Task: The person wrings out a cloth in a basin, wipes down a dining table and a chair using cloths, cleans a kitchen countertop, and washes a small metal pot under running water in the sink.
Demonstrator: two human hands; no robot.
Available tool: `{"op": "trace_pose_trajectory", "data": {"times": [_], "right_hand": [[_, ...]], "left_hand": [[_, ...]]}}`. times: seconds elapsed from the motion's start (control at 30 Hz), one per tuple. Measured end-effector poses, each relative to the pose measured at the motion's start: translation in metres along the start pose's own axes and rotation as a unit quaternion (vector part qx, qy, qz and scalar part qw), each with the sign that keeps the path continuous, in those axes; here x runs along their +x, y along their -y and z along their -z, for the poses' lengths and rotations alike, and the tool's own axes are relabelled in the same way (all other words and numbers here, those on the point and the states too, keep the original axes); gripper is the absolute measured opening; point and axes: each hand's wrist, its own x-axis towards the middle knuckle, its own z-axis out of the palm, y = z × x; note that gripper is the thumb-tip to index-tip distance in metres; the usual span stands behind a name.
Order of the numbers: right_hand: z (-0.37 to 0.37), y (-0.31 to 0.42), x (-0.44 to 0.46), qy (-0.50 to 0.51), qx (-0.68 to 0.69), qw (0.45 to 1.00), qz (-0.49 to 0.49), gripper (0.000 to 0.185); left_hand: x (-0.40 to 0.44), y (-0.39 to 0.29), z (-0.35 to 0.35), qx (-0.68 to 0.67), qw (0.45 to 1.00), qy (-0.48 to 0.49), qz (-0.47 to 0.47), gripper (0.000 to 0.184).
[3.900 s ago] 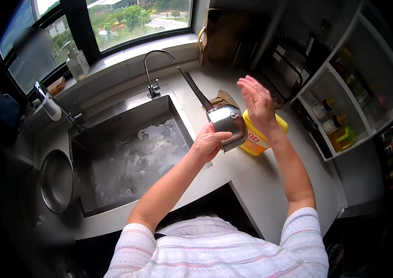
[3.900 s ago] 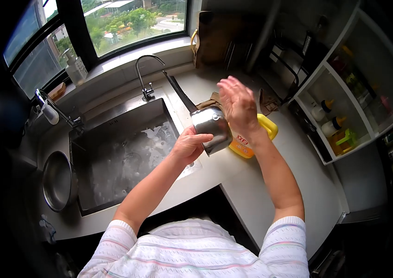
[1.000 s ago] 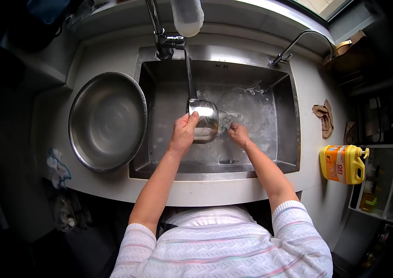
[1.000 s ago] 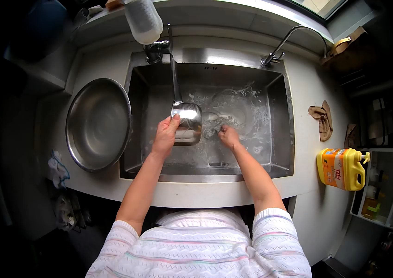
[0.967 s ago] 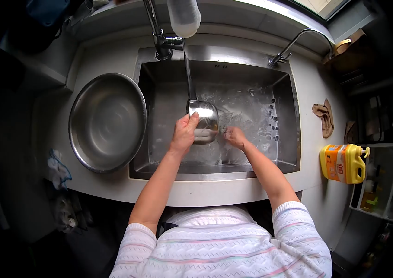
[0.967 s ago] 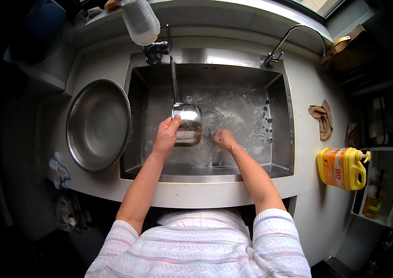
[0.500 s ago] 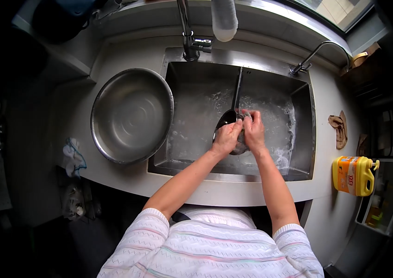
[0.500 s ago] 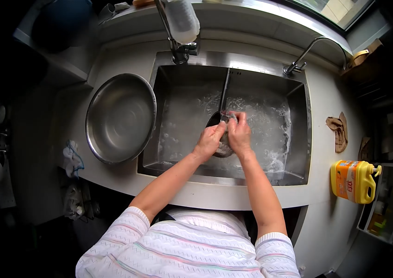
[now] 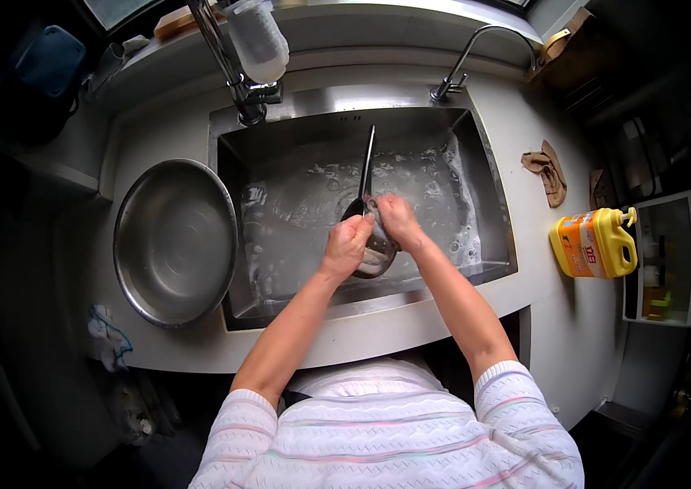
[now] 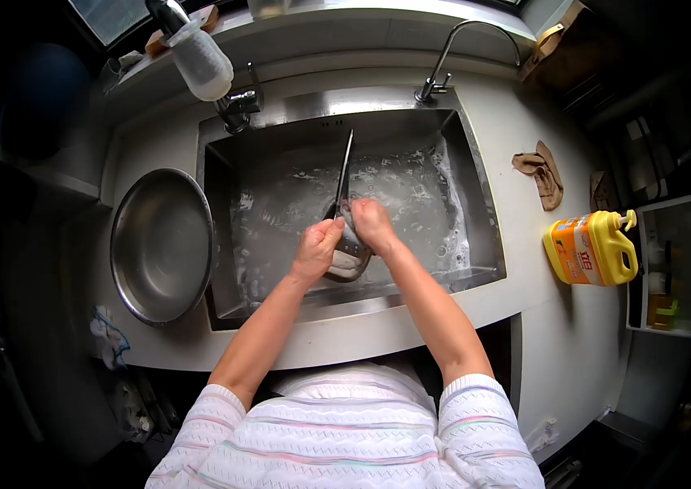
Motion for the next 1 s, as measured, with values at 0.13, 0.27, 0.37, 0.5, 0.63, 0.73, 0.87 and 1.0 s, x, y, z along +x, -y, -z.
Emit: {"op": "trace_pose_trajectory", "data": {"times": [0.13, 0.27, 0.37, 0.5, 0.63, 0.73, 0.87, 1.0], "right_hand": [[-0.018, 0.003, -0.042, -0.227, -0.127, 0.913, 0.313, 0.031], [0.021, -0.012, 0.021, 0.057, 0.094, 0.989, -0.101, 0.032], [0.012, -0.024, 0.014, 0.003, -0.007, 1.000, 0.018, 0.032], [-0.004, 0.021, -0.048, -0.339, -0.192, 0.834, 0.392, 0.030], [0.021, -0.023, 0.023, -0.043, 0.004, 0.998, 0.050, 0.028], [0.053, -0.013, 0.022, 0.130, 0.407, 0.896, -0.120, 0.030], [0.003, -0.021, -0.036, -0.147, 0.326, 0.933, 0.024, 0.041], [0.025, -0.042, -0.007, -0.028, 0.305, 0.951, 0.034, 0.041]], "left_hand": [[0.003, 0.003, -0.005, -0.046, 0.999, -0.005, 0.011, 0.034], [0.002, -0.020, -0.016, 0.005, 1.000, -0.022, -0.008, 0.038], [0.015, 0.005, -0.015, -0.076, 0.996, -0.047, -0.001, 0.035], [0.016, -0.009, -0.024, -0.232, 0.969, -0.073, 0.050, 0.025], [0.016, -0.013, -0.031, -0.261, 0.960, -0.089, 0.045, 0.024], [0.015, -0.043, -0.042, -0.326, 0.937, -0.109, 0.061, 0.023], [0.020, -0.078, -0.028, -0.350, 0.921, -0.152, 0.081, 0.026], [0.020, -0.034, -0.026, -0.375, 0.912, -0.128, 0.105, 0.026]]}}
